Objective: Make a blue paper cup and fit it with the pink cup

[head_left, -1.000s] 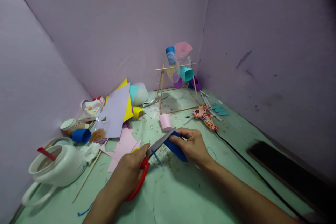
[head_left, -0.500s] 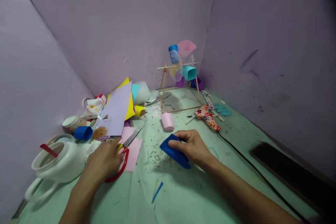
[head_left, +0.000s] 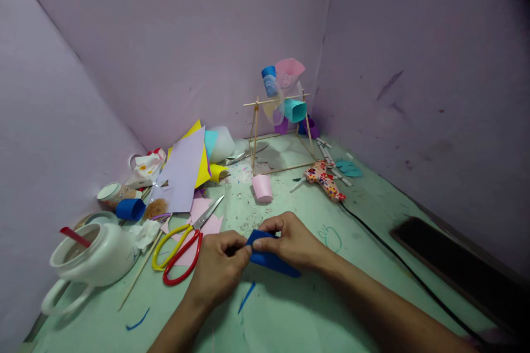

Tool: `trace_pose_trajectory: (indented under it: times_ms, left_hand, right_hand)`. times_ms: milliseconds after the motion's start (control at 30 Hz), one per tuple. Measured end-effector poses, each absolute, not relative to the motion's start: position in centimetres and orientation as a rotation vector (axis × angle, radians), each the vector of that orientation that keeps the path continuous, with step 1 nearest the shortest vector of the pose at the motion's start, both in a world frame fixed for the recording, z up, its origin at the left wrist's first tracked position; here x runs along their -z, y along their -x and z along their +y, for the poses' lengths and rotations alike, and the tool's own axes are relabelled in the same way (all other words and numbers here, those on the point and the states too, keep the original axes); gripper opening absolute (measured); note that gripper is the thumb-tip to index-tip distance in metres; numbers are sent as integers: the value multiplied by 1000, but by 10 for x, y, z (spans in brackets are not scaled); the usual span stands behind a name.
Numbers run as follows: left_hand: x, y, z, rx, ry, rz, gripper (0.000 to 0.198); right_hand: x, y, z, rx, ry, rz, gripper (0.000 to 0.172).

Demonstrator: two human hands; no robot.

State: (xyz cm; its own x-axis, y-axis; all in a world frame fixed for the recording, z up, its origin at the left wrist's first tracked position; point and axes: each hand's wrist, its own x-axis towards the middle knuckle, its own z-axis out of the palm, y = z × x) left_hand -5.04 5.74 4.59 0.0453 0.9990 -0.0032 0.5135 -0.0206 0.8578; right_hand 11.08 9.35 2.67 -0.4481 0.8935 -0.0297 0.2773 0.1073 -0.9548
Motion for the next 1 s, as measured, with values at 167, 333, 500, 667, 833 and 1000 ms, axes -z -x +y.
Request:
trace_pose_trajectory:
  times_ms: [167,333,500,667,833,1000]
  left_hand:
    - [-34,63,69,-1287,-951,1322,12]
    - [-23,71,81,-1486,-656,1212,13]
    - [-19,68,85,-1511,-589,1136,12]
    - [-15,69,86,-1524,-593,1141,12]
    - [-14,73,83,-1553,-724,1277,14]
    - [-18,67,75,-1515,-893,1357,14]
  right_hand:
    - [-34,-129,110,-1247,1005,-1388,31]
    - [-42,-139,113,-1040,884,-1089,19]
    - [-47,-128,95,-882,818,-1375,9]
    - [-45,-124,90,-816,710,-1506,16]
    - [-44,-125,93,-764,992,-1634,27]
    - [-35,-122,100,-953,1183,-1703,17]
